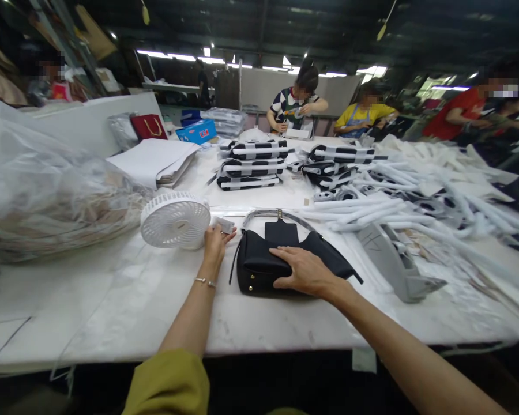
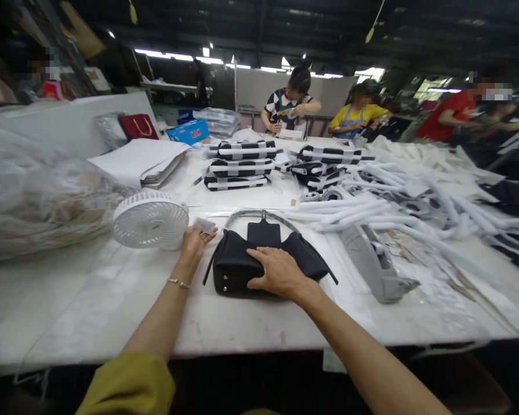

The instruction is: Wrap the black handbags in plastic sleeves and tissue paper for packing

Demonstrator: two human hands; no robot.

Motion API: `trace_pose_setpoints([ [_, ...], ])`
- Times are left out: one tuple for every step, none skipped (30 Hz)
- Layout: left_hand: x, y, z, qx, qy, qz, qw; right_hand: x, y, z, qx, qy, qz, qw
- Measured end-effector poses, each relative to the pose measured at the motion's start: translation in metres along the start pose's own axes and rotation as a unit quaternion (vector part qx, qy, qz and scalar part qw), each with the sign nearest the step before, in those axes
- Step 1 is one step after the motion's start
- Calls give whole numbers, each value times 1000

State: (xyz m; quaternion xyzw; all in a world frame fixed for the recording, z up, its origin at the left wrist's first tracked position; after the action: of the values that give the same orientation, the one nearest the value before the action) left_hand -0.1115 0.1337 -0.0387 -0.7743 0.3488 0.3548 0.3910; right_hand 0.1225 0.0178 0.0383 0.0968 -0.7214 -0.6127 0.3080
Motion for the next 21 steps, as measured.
trace_pose_setpoints([
  [1,1,0,1,12,-28,1000,-1,-1,-2,-3,8,-9,1000],
  [2,1,-1,-1,21,-56,998,-1,-3,-4,-9,13,-20,1000],
  [3,2,-2,-7,27,-84,996,-1,-5,-6,-16,18,-32,999],
  [3,1,-2,-14,31,-110,993,1,-7,-8,-25,24,-46,998],
  [3,1,-3,-20,35,-133,990,3,-9,-11,-36,32,-61,997],
  [2,-1,-4,-23,40,-151,987,6,-12,-14,-48,42,-75,995],
  [2,-3,-5,-23,46,-164,985,9,-15,-18,-61,52,-91,993],
  [2,-6,-7,-19,53,-171,984,12,-19,-23,-75,62,-106,990],
  [2,-9,-10,-10,63,-171,983,16,-24,-28,-90,71,-121,986],
  [3,-11,-14,2,74,-164,984,20,-30,-34,-107,77,-137,982],
  [5,-13,-20,17,86,-152,985,23,-36,-40,-125,81,-156,976],
  [7,-14,-27,33,96,-136,985,27,-42,-46,-146,82,-174,970],
  [11,-13,-36,52,105,-119,986,30,-48,-52,-167,84,-191,964],
  [15,-11,-46,74,114,-96,986,33,-55,-57,-187,87,-205,957],
  [19,-8,-57,99,122,-71,985,36,-60,-63,-207,92,-216,950],
  [24,-4,-68,133,134,-35,981,38,-66,-68,-225,100,-222,944],
  [29,0,-79,177,146,28,973,39,-70,-73,-239,111,-223,938],
  [34,6,-89,200,154,82,964,39,-73,-77,-248,126,-222,935],
  [38,13,-97,197,156,122,960,38,-75,-80,-252,144,-218,932],
  [40,20,-104,170,154,153,961,34,-76,-81,-253,165,-214,929],
  [42,28,-109,136,152,172,964,30,-76,-82,-250,190,-208,926],
])
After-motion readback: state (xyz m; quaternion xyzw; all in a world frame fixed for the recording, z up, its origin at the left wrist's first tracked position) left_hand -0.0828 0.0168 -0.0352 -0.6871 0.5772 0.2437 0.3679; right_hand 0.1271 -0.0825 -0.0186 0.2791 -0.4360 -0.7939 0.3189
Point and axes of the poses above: each hand's wrist, its own z-axis towards the middle knuckle, its own y-axis out of the back of the hand, x = y × z, the point moved 3 cm from there along z, towards the middle knuckle, and after that the axes turned 12 degrees about y, right-handed, at the moved point
